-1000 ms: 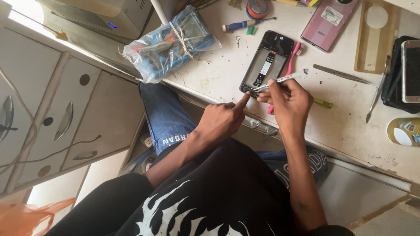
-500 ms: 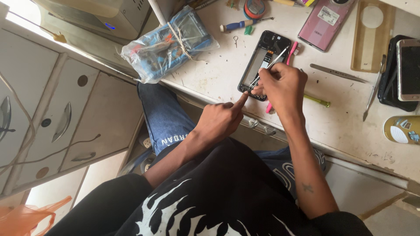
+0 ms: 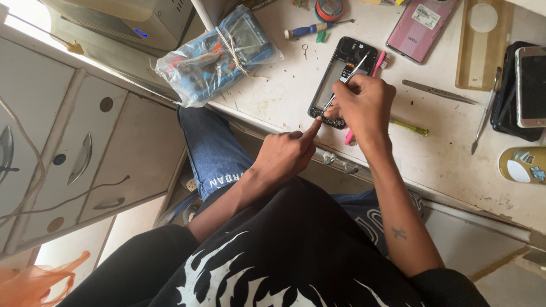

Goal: The person repairs a disassembled smartphone at a workbench, using tweezers and a small screwdriver to work on the phone's internal components and frame, occasionally picking up and setting down small parts and tools while holding the phone steady with the other hand.

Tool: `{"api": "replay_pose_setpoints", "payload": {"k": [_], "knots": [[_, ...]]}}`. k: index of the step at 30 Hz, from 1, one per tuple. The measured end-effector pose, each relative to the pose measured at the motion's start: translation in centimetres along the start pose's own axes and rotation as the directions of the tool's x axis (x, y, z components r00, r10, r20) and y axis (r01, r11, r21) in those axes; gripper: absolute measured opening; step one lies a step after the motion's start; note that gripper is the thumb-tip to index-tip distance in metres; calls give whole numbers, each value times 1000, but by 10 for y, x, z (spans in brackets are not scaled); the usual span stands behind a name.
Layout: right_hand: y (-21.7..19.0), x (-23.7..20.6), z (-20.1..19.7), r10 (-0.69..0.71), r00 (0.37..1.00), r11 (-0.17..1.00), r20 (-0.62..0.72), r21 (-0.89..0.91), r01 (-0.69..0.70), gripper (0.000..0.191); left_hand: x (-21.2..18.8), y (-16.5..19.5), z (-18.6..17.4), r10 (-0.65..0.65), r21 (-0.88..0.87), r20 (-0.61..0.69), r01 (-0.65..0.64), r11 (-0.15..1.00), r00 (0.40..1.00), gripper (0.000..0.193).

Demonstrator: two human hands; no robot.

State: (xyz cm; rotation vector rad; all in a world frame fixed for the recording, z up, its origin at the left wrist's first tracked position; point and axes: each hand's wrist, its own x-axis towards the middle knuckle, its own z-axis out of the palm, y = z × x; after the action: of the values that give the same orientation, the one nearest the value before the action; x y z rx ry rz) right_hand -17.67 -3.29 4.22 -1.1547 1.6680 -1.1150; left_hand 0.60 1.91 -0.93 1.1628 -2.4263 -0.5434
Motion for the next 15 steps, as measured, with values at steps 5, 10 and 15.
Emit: {"api": "replay_pose_setpoints", "payload": {"k": [5,10,15], "knots": [[2,-2,5,-51,998,999,-25,7,51,23,1,0,0,1,-2,6,-1,1000,1000,57],[13,-1,4,-16,999,994,-46,105,21,20,1,1,1,-3,2,6,3,1000,1000,56],[31,-18,-17,-72,997,911,-16,406,72,8,0,0,2,-3,-8,4,3,1000,1000,57]]}}
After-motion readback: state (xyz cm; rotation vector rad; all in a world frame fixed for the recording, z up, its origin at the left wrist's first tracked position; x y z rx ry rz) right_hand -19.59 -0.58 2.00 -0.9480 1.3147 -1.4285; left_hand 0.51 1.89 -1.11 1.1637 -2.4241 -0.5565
